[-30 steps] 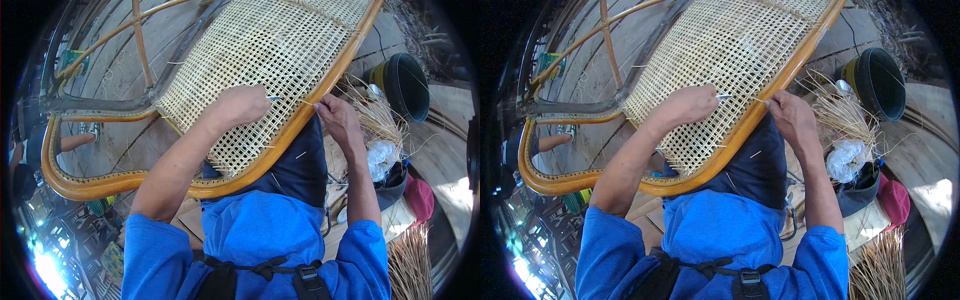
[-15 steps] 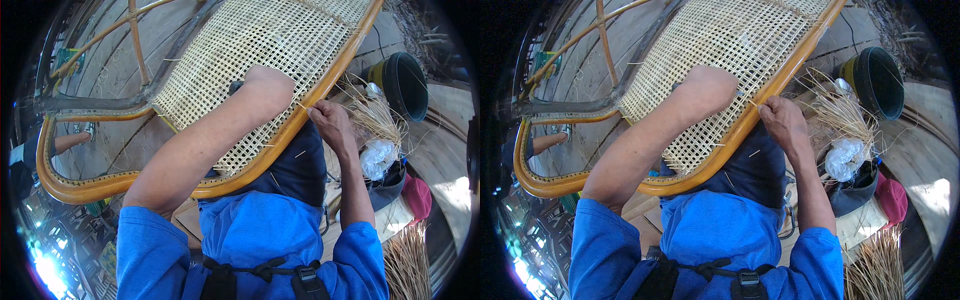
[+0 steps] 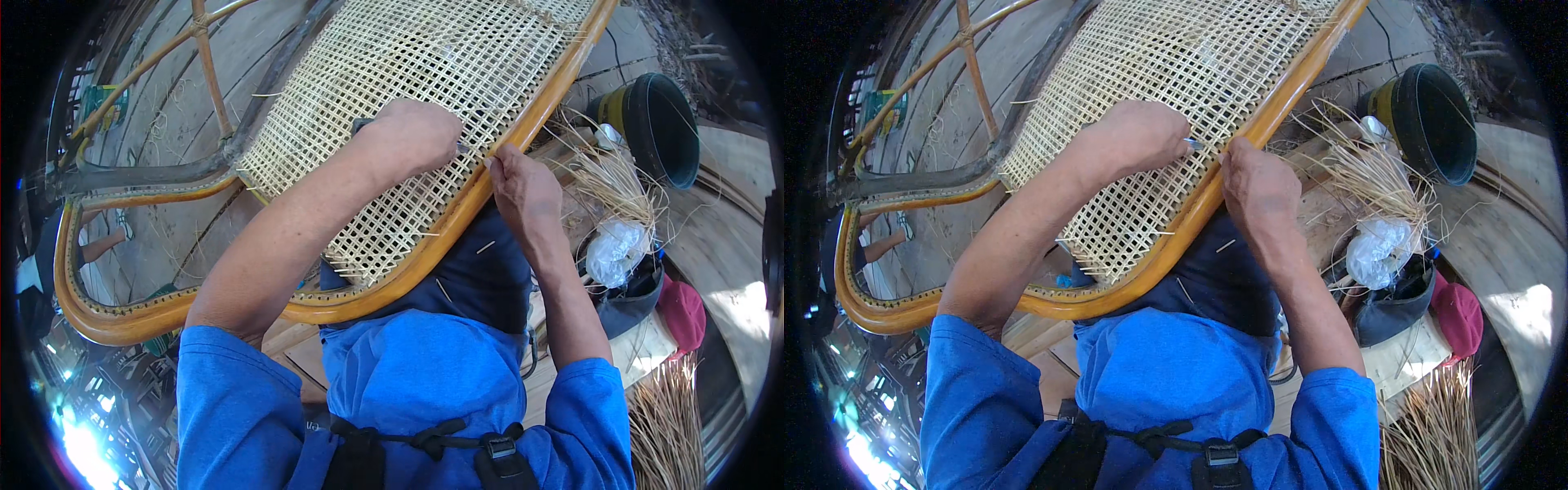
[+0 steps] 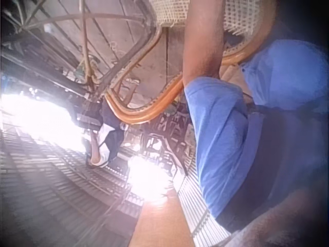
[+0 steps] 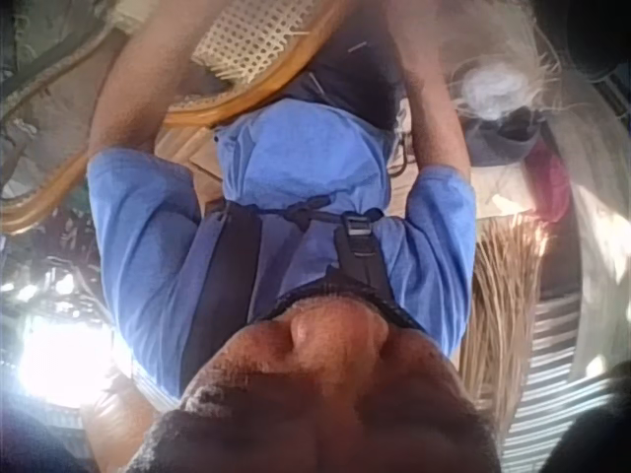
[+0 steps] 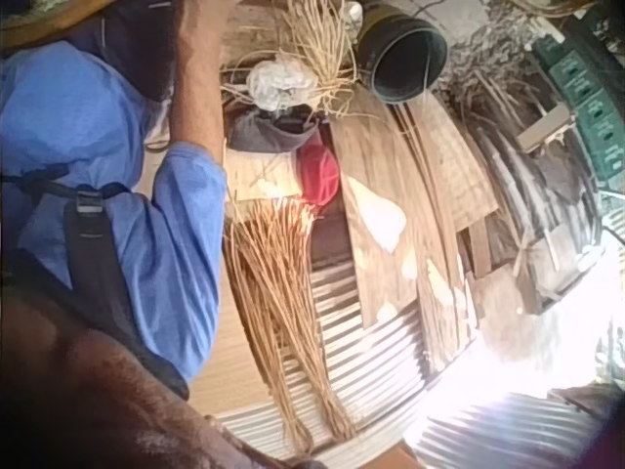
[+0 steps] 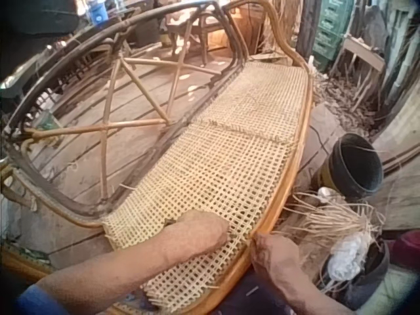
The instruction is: Weaving and repairing a rattan chair seat using strips of natural fiber.
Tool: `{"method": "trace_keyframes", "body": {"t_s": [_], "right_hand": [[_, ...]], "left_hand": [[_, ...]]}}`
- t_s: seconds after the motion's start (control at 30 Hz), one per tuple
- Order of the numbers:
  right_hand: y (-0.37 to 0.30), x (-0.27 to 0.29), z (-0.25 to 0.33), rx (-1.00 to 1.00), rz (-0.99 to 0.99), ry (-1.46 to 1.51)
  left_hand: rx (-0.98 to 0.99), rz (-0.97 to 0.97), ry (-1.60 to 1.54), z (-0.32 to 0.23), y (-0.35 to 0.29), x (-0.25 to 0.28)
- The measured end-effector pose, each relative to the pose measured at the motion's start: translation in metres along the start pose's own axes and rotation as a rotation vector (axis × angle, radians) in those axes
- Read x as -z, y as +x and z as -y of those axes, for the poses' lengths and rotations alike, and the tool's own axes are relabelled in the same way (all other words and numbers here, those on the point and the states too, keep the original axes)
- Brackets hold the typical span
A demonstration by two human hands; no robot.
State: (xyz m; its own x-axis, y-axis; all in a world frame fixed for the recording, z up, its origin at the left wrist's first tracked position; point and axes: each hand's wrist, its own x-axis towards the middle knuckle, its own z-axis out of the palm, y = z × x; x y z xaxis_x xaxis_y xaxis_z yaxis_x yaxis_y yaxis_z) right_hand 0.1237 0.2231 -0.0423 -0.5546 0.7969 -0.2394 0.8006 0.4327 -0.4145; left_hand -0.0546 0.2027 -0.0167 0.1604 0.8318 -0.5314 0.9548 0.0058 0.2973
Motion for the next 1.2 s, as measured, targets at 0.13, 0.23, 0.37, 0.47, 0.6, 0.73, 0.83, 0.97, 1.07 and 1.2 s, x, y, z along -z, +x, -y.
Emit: {"method": "trace_keyframes", "body": {"t_s": [0.13, 0.23, 0.37, 0.47, 0.6, 0.73, 0.83, 0.97, 1.07, 1.2], "right_hand": [[-0.002, -0.009, -0.008, 0.062, -0.042, 0.068], [-0.001, -0.004, -0.009, 0.119, -0.037, 0.141], [0.001, -0.026, -0.028, 0.117, -0.045, 0.197], [0.005, -0.020, -0.008, 0.093, -0.035, 0.032], [0.007, -0.004, 0.004, 0.028, 0.038, -0.064], [0.014, 0.022, 0.016, -0.033, 0.123, -0.100], [0.012, 0.028, 0.021, 0.067, -0.122, 0.285], [0.003, 0.001, 0.034, 0.290, 0.072, 0.631], [-0.002, 0.009, 0.026, -0.013, 0.079, 0.396], [0.002, 0.004, 0.027, 0.016, 0.002, 0.078]], "left_hand": [[0.066, 0.076, 0.029, -0.010, 0.001, 0.007], [-0.010, 0.033, 0.104, -0.015, 0.000, 0.012], [-0.015, 0.101, 0.096, -0.016, 0.008, 0.019], [-0.038, 0.021, -0.018, 0.003, -0.001, 0.002], [0.090, 0.019, -0.023, -0.006, 0.004, -0.001], [0.191, 0.061, 0.005, 0.024, -0.020, 0.010], [0.248, 0.118, 0.043, 0.059, -0.058, 0.030], [0.240, 0.073, -0.052, 0.028, -0.073, 0.051], [0.088, -0.092, -0.022, 0.023, -0.049, 0.014], [0.055, -0.055, 0.000, 0.017, -0.027, -0.006]]}}
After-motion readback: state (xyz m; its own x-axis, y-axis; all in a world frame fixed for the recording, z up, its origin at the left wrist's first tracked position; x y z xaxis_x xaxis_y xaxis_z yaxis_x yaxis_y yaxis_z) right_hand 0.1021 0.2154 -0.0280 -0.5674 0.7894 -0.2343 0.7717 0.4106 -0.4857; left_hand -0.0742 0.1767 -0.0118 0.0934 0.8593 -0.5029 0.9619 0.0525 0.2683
